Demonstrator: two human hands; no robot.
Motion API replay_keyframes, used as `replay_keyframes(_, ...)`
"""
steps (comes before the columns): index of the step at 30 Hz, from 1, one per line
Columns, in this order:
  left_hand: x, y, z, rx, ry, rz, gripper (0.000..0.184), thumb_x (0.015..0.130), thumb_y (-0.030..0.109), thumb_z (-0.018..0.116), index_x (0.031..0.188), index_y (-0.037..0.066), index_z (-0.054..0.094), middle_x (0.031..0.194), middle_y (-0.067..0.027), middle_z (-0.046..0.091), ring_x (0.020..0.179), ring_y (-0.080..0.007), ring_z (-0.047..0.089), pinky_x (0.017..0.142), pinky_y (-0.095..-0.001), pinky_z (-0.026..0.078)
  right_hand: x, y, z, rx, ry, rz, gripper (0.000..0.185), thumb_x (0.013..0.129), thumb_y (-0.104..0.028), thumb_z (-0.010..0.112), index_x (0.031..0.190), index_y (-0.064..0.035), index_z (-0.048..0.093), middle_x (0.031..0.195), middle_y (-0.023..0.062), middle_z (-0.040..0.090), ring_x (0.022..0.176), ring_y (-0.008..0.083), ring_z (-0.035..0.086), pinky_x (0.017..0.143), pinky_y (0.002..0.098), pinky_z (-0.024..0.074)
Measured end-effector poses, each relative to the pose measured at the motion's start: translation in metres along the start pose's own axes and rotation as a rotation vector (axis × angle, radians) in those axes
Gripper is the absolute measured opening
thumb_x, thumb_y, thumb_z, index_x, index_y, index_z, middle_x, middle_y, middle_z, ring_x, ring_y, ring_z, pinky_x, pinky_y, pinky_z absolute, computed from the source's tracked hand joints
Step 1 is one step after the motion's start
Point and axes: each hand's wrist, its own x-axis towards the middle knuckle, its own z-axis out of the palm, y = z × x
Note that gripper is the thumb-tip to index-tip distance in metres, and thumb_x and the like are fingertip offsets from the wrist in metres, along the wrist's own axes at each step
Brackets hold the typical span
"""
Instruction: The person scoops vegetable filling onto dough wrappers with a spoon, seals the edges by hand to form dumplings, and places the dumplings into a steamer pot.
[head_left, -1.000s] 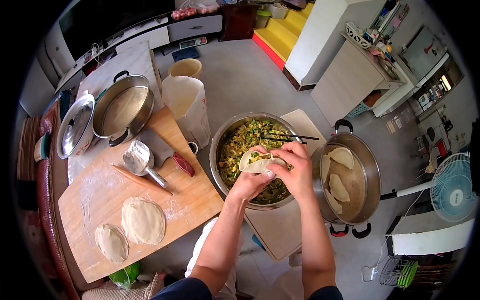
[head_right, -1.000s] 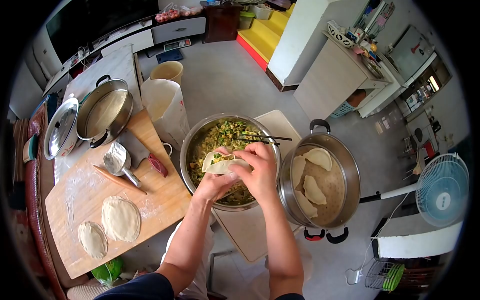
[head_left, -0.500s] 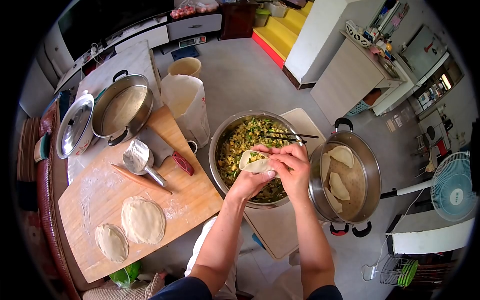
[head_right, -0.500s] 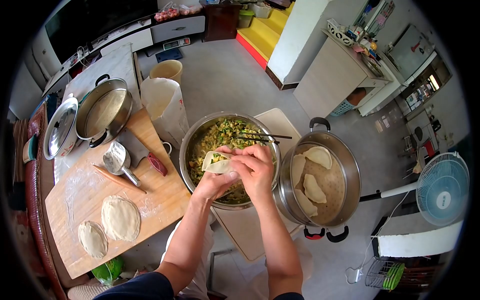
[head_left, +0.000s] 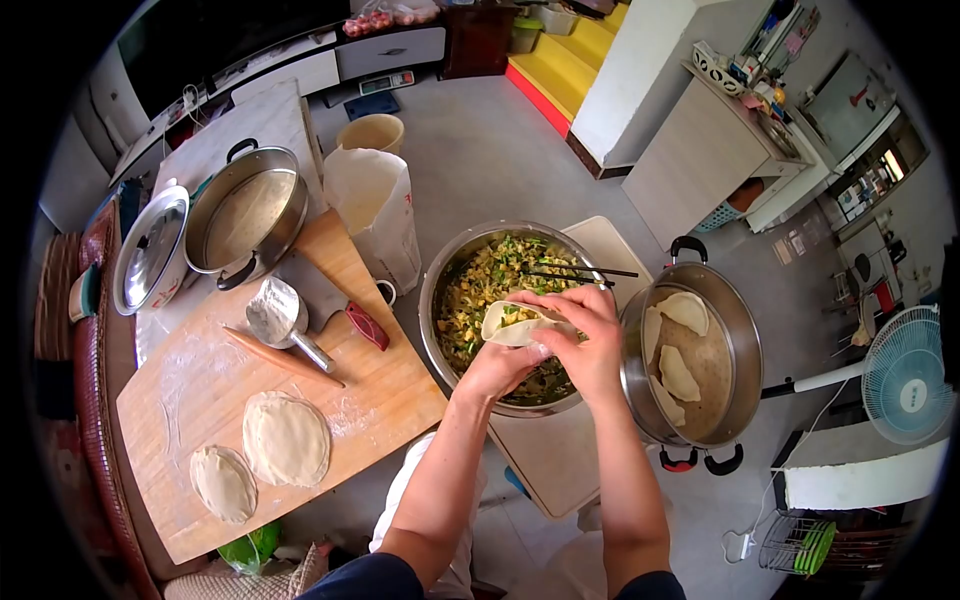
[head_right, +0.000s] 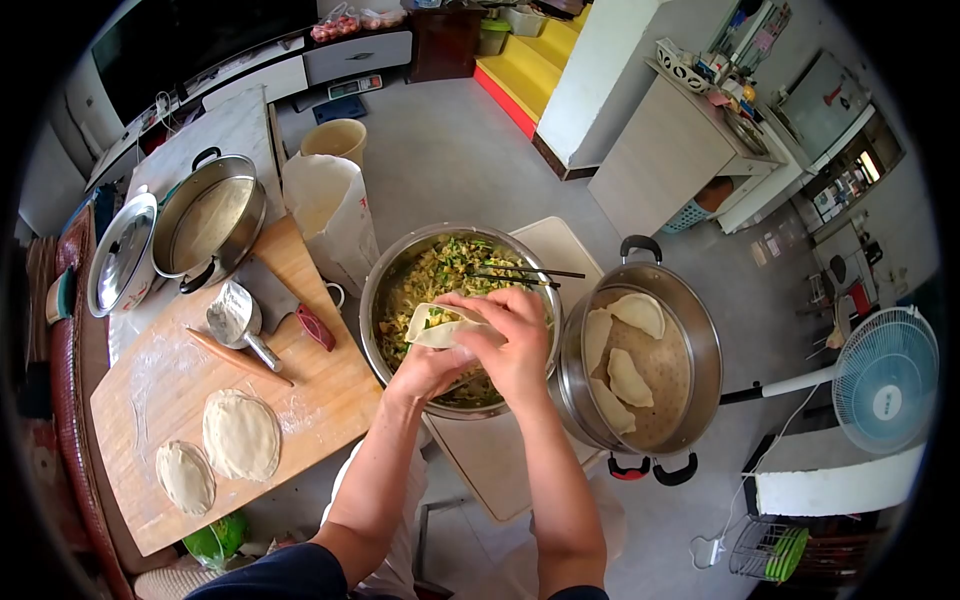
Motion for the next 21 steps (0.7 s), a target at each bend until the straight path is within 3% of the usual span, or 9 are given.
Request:
replay_keyframes(13,0.003,-0.002,-0.002,-0.017,-0.067,0.047,0.06,0.078,-0.001,0.079,0.124,0.009,0.042,0.118,-0.0045,0.053,0.112,-0.0163,0.055,0.094,-0.0311,0.05,-0.002,0.006,0.014,0.007,0.046,-0.022,0.012,0.069,-0.003,0.078,0.079,-0.0046,0.073,0.081,0.0029,0.062,0.082,0.0223,0.055,0.072,0.0351,0.0453)
replay_keyframes(21,0.003,0.0,-0.002,0.035,-0.028,0.015,0.063,0.078,-0.001,0.078,0.127,0.01,0.042,0.118,-0.0042,0.055,0.111,-0.0166,0.056,0.091,-0.0307,0.051,0.003,0.0,0.001,0.03,-0.04,-0.004,0.031,0.067,-0.004,0.079,0.098,-0.0079,0.076,0.091,0.0026,0.058,0.09,0.0223,0.052,0.078,0.0347,0.046)
